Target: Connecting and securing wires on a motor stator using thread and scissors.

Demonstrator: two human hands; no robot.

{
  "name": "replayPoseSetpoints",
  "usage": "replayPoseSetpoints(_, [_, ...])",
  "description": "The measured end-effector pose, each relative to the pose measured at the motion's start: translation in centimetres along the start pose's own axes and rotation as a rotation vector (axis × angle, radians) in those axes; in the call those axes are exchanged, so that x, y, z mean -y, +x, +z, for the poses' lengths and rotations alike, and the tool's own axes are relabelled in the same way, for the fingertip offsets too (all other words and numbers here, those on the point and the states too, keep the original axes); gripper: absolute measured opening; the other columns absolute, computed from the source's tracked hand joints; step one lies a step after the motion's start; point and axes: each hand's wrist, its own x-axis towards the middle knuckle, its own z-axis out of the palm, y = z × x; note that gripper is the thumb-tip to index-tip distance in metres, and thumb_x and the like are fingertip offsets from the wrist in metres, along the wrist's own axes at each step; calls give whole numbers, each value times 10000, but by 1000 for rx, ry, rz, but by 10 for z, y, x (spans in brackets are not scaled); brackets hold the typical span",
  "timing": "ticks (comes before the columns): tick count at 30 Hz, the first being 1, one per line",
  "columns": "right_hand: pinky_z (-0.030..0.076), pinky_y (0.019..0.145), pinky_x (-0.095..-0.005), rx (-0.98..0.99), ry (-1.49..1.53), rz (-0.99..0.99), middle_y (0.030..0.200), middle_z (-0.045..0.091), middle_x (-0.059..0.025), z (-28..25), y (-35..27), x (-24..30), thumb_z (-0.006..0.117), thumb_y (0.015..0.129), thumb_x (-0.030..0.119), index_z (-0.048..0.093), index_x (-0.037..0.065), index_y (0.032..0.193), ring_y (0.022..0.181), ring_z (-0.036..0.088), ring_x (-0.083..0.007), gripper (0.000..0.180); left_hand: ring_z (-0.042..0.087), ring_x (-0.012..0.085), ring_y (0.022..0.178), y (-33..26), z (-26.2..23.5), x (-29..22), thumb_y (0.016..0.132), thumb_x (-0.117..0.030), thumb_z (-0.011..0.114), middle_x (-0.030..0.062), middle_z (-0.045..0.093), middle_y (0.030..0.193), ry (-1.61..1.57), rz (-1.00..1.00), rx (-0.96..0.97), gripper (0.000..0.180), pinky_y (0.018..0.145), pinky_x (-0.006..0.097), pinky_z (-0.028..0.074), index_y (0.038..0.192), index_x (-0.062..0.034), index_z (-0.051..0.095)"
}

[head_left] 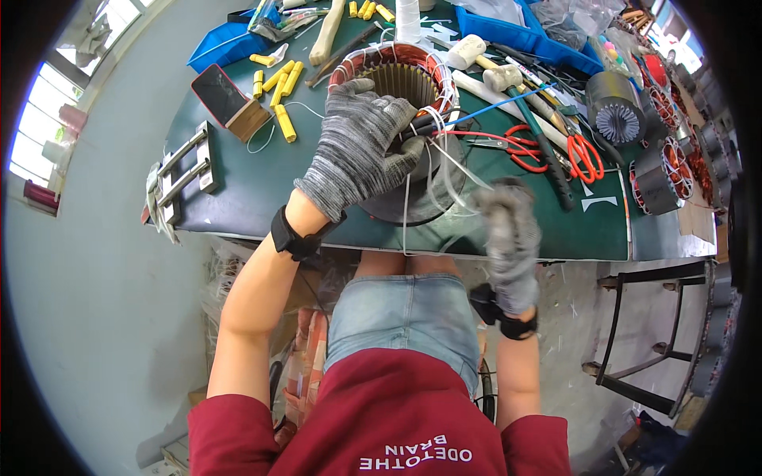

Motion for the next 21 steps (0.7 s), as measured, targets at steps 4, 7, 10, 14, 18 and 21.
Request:
replayPoseSetpoints(4, [369,982,-403,-517,1200,94,1235,497,-108,-125,-84,-50,546,859,176,483,72,1204,1143,467,-243,366,580,266,802,-2,1,2,675,-176,657,100,604,801,-2,-4,-3,283,934,439,350,913,-36,594])
replayPoseSetpoints(7, [467,694,-268,-524,1313,301,1058,565,-43,-210,-224,-90,453,921,240,487,119,1214,873,526,-127,319,577,260,781,-2,0,3,672,-181,651,88,593,759,-28,-10,-2,287,931,434,352,910,-33,594])
replayPoseSetpoints(10, [422,666,-233,-962,262,930,1050,536,-18,-223,-366,-102,456,900,233,468,108,1231,808,495,-110,354,572,258,756,-1,1,5,659,-189,643,72,579,710,-46,-22,10,291,923,427,356,903,-37,595])
replayPoseSetpoints(14, [423,759,-204,-405,-935,836,1244,476,-53,-175,-341,-85,450,889,269,396,63,1300,945,518,-146,463,557,270,753,-1,2,4,657,-196,639,71,573,704,-14,-63,73,260,890,419,368,868,-53,592])
replayPoseSetpoints(18, [418,852,-330,-392,-154,395,1091,570,-69,-87,-107,-48,497,886,199,528,37,1140,983,547,-221,304,535,286,770,-1,0,6,655,-205,641,76,574,716,-36,-61,66,260,791,411,385,868,-61,599])
replayPoseSetpoints(21, [423,725,-348,-198,-446,-206,855,590,-103,-7,20,9,584,805,121,588,25,900,775,540,-255,136,534,296,770,-4,-2,6,659,-244,659,87,576,753,-30,-60,62,309,787,409,385,900,-59,598])
